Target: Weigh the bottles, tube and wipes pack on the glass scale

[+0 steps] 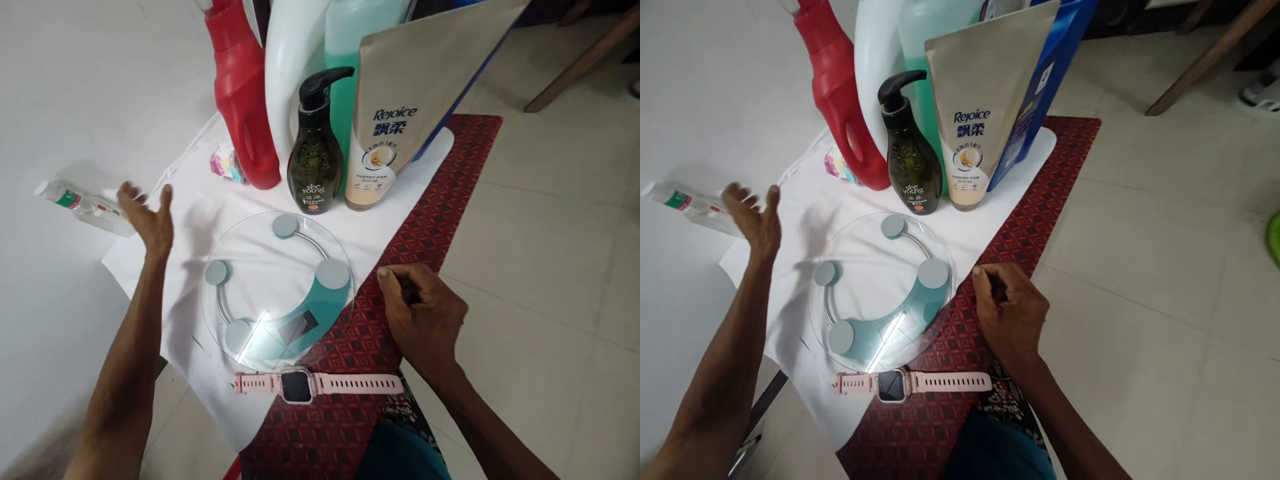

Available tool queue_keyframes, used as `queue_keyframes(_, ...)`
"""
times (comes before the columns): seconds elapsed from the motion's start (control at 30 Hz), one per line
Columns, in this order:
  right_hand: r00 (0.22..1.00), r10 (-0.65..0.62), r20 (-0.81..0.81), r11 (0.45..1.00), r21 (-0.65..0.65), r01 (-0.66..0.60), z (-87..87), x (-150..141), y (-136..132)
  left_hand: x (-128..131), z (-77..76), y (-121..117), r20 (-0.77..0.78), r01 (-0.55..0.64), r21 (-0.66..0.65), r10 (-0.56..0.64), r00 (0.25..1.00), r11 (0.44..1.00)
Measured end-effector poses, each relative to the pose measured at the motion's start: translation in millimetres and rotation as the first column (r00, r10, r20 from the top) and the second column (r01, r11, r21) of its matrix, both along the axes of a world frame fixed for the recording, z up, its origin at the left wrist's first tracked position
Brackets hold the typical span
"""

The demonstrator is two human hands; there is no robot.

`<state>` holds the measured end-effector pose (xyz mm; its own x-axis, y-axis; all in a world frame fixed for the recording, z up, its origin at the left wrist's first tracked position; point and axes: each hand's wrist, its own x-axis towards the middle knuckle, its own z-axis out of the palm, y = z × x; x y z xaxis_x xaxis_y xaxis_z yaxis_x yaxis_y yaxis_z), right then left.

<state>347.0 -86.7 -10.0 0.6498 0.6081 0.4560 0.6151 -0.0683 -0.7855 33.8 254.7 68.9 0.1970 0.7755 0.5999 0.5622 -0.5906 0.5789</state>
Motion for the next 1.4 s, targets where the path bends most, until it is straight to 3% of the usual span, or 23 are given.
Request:
queue_keyframes(0.03, 1.000, -0.001, -0.011, 1.000, 0.006, 0.001, -0.1, -0.1, 0.1, 28.2, 1.3, -18.3, 0.055, -0.043, 0.032, 0.041, 0.998, 0.999)
queue_keyframes(0.13, 0.999, 0.003, -0.044, 1.000, 0.016, -0.002, -0.4, -0.5, 0.0, 115.1, 4.3, -70.3, -0.011, 0.220, 0.015, -0.220, 0.975, 0.975)
queue_keyframes(0.2, 0.998, 0.006, -0.064, 1.000, 0.029, -0.004, -0.6, -0.4, -0.2, 162.8, 1.6, -92.2, -0.029, 0.342, -0.044, -0.343, 0.939, 0.939)
queue_keyframes(0.3, 0.996, 0.014, -0.083, 0.999, 0.053, -0.009, -0.3, 0.2, -0.5, 209.6, -9.3, -99.1, 0.021, 0.374, -0.166, -0.376, 0.927, 0.913)
queue_keyframes(0.43, 0.994, 0.025, -0.103, 0.998, 0.054, -0.020, -0.1, 0.7, -1.3, 235.6, -20.6, -90.0, 0.037, 0.260, -0.212, -0.258, 0.966, 0.942)
queue_keyframes(0.53, 0.993, 0.029, -0.118, 0.999, 0.049, -0.023, -0.7, 0.5, -1.7, 236.5, -15.8, -92.9, -0.050, 0.177, -0.195, -0.190, 0.981, 0.965)
queue_keyframes(0.63, 0.991, 0.029, -0.131, 0.999, 0.035, -0.025, -1.9, 0.3, -1.4, 224.2, 4.3, -102.1, -0.035, 0.160, -0.125, -0.165, 0.986, 0.979)
queue_keyframes(0.8, 0.991, 0.026, -0.128, 0.999, 0.035, -0.022, -3.7, 0.1, -0.7, 172.5, 58.1, -128.4, 0.122, 0.263, 0.155, -0.283, 0.951, 0.952)
queue_keyframes(0.9, 0.991, 0.029, -0.132, 0.999, 0.034, -0.024, -4.9, -0.4, -0.7, 134.2, 76.3, -160.6, 0.039, 0.192, 0.081, -0.195, 0.980, 0.978)
queue_keyframes(0.97, 0.991, 0.025, -0.133, 1.000, 0.019, -0.022, -5.7, -1.1, -0.8, 114.3, 75.7, -184.5, 0.009, 0.124, -0.007, -0.124, 0.992, 0.992)
queue_keyframes(1.1, 0.994, 0.021, -0.110, 0.999, 0.036, -0.017, -7.4, -2.4, -0.5, 92.8, 55.5, -215.5, 0.056, 0.087, -0.090, -0.082, 0.995, 0.992)
queue_keyframes(1.27, 0.997, 0.000, -0.072, 1.000, 0.029, 0.002, -10.3, -3.4, 0.4, 82.1, 27.3, -215.7, 0.017, 0.073, -0.163, -0.071, 0.997, 0.984)
queue_keyframes(1.4, 0.998, -0.020, -0.066, 0.999, -0.028, 0.018, -11.5, -4.2, -0.5, 79.0, 14.9, -210.1, 0.017, 0.105, -0.204, -0.104, 0.994, 0.973)
